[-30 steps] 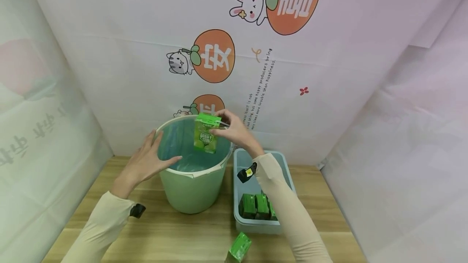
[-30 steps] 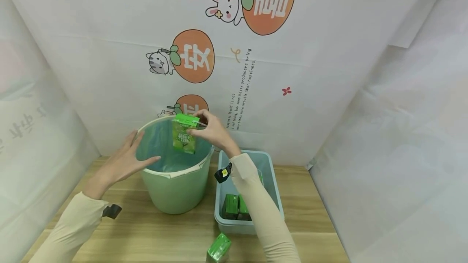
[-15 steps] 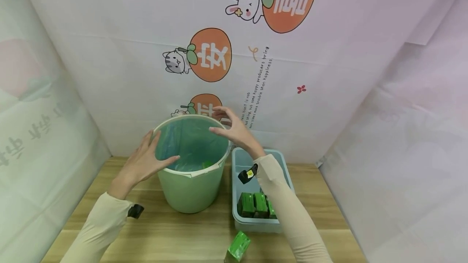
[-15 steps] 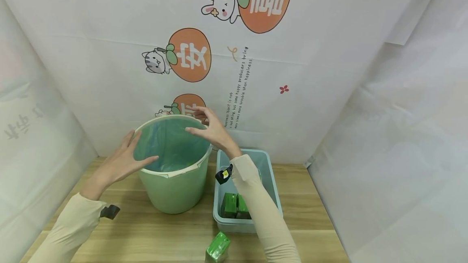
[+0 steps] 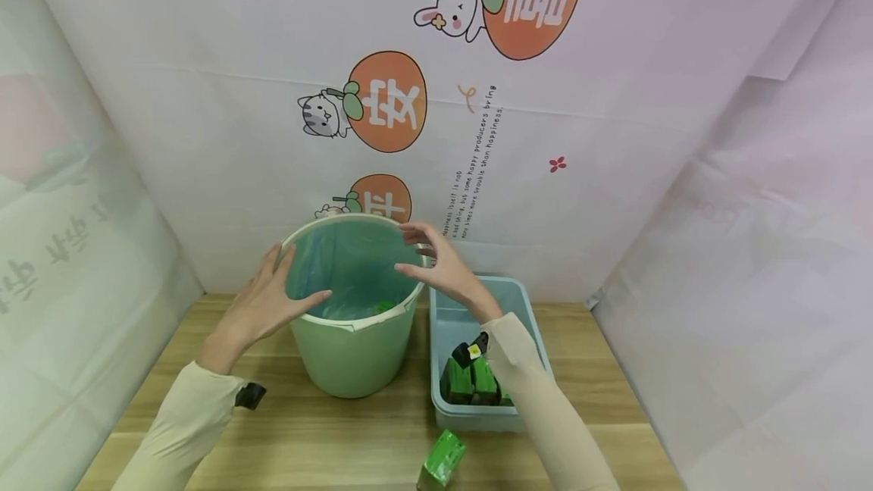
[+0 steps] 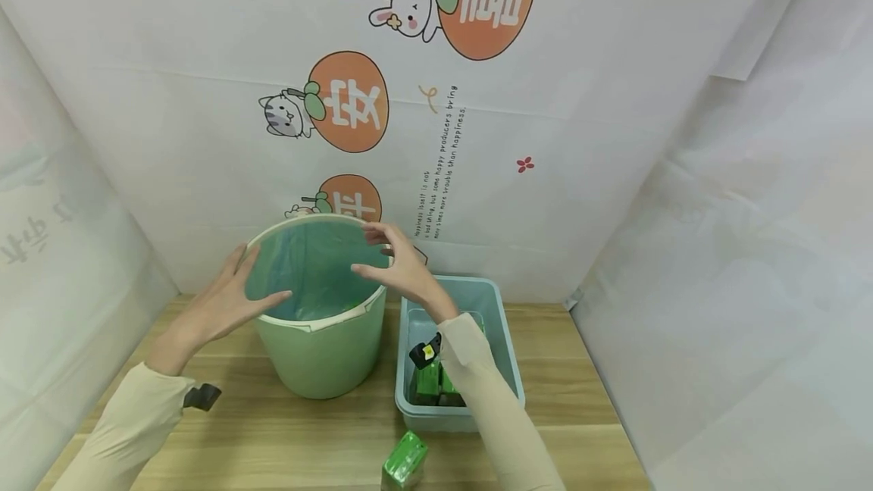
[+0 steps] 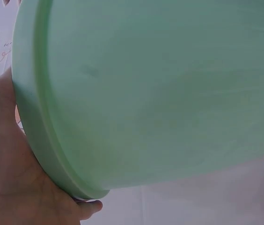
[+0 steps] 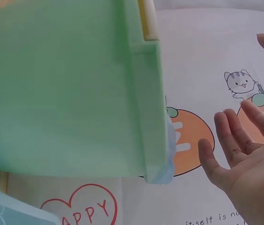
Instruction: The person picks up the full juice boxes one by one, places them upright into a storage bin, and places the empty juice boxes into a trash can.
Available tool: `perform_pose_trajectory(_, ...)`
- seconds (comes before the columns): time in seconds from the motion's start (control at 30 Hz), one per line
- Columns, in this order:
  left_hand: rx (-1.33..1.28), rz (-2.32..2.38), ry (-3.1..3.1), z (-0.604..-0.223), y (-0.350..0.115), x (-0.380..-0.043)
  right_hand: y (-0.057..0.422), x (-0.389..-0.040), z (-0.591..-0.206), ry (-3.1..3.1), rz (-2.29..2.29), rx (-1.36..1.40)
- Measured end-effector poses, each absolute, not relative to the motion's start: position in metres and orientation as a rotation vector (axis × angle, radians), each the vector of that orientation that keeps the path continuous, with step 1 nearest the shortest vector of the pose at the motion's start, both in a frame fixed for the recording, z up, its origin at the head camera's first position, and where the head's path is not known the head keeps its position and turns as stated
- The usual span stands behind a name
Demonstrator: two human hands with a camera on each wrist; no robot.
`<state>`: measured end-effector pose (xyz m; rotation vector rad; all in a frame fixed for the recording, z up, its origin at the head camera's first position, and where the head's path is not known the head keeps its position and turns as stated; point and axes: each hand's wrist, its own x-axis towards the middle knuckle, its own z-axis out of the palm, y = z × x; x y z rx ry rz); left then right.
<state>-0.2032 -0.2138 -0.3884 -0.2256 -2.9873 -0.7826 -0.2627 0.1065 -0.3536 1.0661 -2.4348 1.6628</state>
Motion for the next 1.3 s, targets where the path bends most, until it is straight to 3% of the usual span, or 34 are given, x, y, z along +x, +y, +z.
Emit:
perform_pose_trajectory(0.63,-0.224,-0.811,-2.983,-0.388,-0.214,-0.201,0.145,-0.203,-0.387,-2.385,1.660,1.055)
perform_pose_trajectory(1.3,-0.228,-0.811,-2.979,-0.389,-0.212,-0.203,0.168,-0.127,-0.472,-2.422,1.673,0.929)
